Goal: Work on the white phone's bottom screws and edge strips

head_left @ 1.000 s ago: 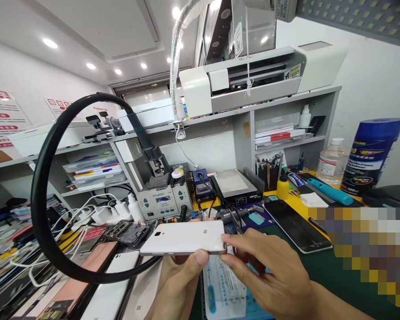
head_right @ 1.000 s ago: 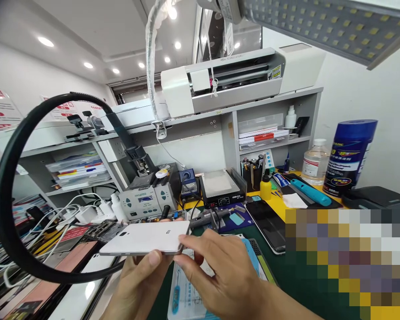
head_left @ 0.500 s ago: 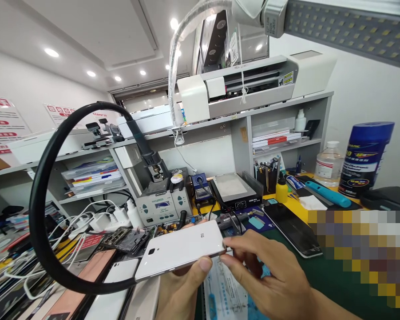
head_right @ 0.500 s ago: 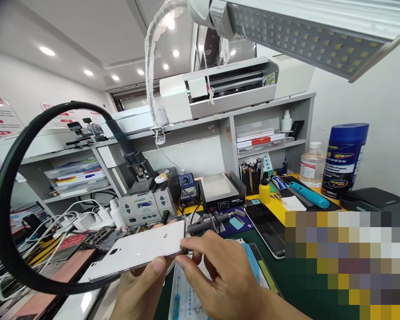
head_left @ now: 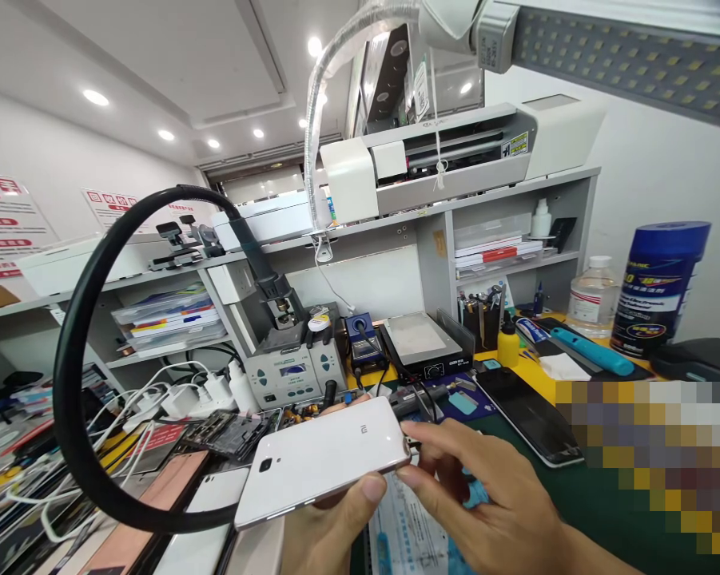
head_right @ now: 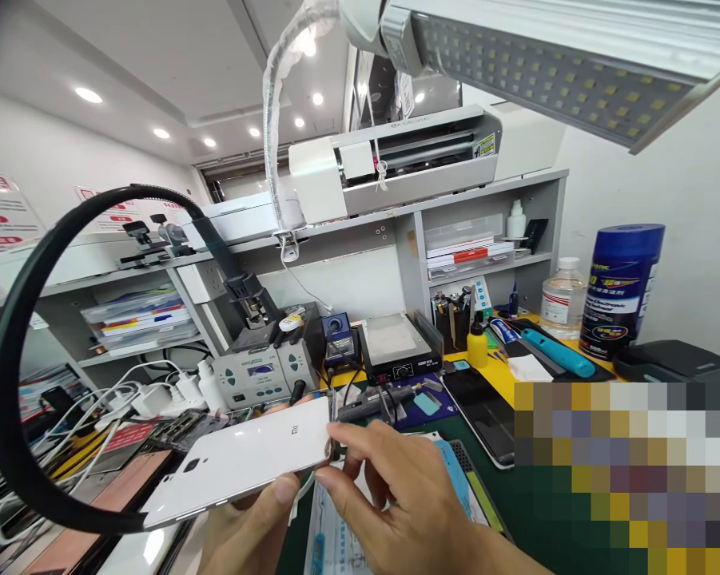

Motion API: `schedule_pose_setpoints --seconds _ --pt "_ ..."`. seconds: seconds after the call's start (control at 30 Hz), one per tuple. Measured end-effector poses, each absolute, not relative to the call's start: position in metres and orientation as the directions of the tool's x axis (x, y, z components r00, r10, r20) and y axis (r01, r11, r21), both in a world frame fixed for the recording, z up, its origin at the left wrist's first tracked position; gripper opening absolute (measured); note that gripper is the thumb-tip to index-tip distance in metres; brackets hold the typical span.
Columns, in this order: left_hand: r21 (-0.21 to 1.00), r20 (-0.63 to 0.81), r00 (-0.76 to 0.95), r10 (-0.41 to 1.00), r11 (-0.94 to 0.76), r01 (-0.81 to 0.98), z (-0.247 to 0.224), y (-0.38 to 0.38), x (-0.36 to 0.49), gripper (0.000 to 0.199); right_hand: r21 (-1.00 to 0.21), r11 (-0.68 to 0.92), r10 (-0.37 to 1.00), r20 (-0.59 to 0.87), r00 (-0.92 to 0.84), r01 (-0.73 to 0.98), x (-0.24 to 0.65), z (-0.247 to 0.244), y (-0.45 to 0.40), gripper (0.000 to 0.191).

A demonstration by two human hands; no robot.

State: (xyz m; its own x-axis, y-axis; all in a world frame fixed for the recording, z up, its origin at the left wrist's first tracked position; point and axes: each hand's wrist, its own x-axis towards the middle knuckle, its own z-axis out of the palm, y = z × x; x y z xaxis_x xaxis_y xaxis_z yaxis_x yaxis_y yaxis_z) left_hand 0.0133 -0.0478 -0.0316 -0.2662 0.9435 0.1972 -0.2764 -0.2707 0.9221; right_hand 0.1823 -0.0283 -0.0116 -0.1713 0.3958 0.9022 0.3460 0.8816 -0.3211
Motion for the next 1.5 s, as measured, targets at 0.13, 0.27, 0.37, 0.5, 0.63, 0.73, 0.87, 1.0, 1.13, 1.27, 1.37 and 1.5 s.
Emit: schedule_pose_setpoints --seconds 0.13,0.27,0.37,0.5,0.63,0.73,0.87,1.0,1.13,1.27,1.37,1.5 --pt "0.923 0.219 -0.292 0.931 -0.295 -0.248 -0.031 -0.048 0.012 0.079 -0.261 0.892 0.339 0.926 -0.165 0.369 0.184 -0.012 -0.028 0.022" --pt "0.916 0.226 -0.288 0.931 -0.304 -0.263 -0.03 -0.048 0.012 0.077 -0.304 0.884 0.374 0.915 -0.148 0.354 0.183 -0.01 -0.029 0.02" --pt "0.908 0.216 -0.295 0.931 -0.303 -0.29 -0.03 -0.048 0.013 0.074 -0.287 0.882 0.372 0.911 -0.177 0.374 0.182 -0.009 -0.028 0.024" --pt "0.909 0.182 -0.293 0.939 -0.274 -0.314 -0.03 -0.05 0.013 0.071 -0.276 0.887 0.345 0.929 -0.133 0.37 0.182 -0.009 -0.031 0.023" --pt "0.913 0.17 -0.276 0.946 -0.256 -0.316 -0.028 -0.051 0.014 0.072 -0.414 0.887 0.446 0.882 -0.15 0.202 0.188 -0.005 -0.035 0.01" --pt "0.906 0.175 -0.28 0.944 -0.265 -0.329 -0.023 -0.047 0.013 0.072 -0.612 0.787 0.615 0.789 -0.009 0.08 0.2 0.0 -0.027 0.025" --pt "0.872 0.188 -0.261 0.947 -0.283 -0.399 -0.013 -0.037 0.006 0.064 -0.816 0.548 0.806 0.573 0.145 0.182 0.22 0.009 0.0 0.038" --pt "0.825 0.155 -0.234 0.96 -0.256 -0.505 -0.005 -0.027 -0.004 0.04 -0.841 0.406 0.878 0.467 0.102 0.357 0.236 0.015 0.029 0.036" --pt "0.803 0.158 -0.179 0.971 -0.232 -0.549 -0.002 -0.022 -0.011 0.031 -0.77 0.35 0.882 0.462 0.089 0.534 0.246 0.017 0.037 0.038" --pt "0.821 0.155 -0.209 0.966 -0.243 -0.516 -0.006 -0.018 -0.014 0.04 -0.624 0.348 0.924 0.352 -0.146 0.699 0.235 0.013 0.019 0.049" --pt "0.83 0.15 -0.22 0.964 -0.244 -0.502 -0.008 -0.015 -0.016 0.043 -0.498 0.344 0.928 0.307 -0.21 0.796 0.215 0.004 -0.002 0.049" --pt "0.831 0.144 -0.174 0.974 -0.215 -0.513 -0.007 -0.016 -0.02 0.037 -0.445 0.316 0.939 0.273 -0.209 0.838 0.195 -0.007 -0.015 0.037"
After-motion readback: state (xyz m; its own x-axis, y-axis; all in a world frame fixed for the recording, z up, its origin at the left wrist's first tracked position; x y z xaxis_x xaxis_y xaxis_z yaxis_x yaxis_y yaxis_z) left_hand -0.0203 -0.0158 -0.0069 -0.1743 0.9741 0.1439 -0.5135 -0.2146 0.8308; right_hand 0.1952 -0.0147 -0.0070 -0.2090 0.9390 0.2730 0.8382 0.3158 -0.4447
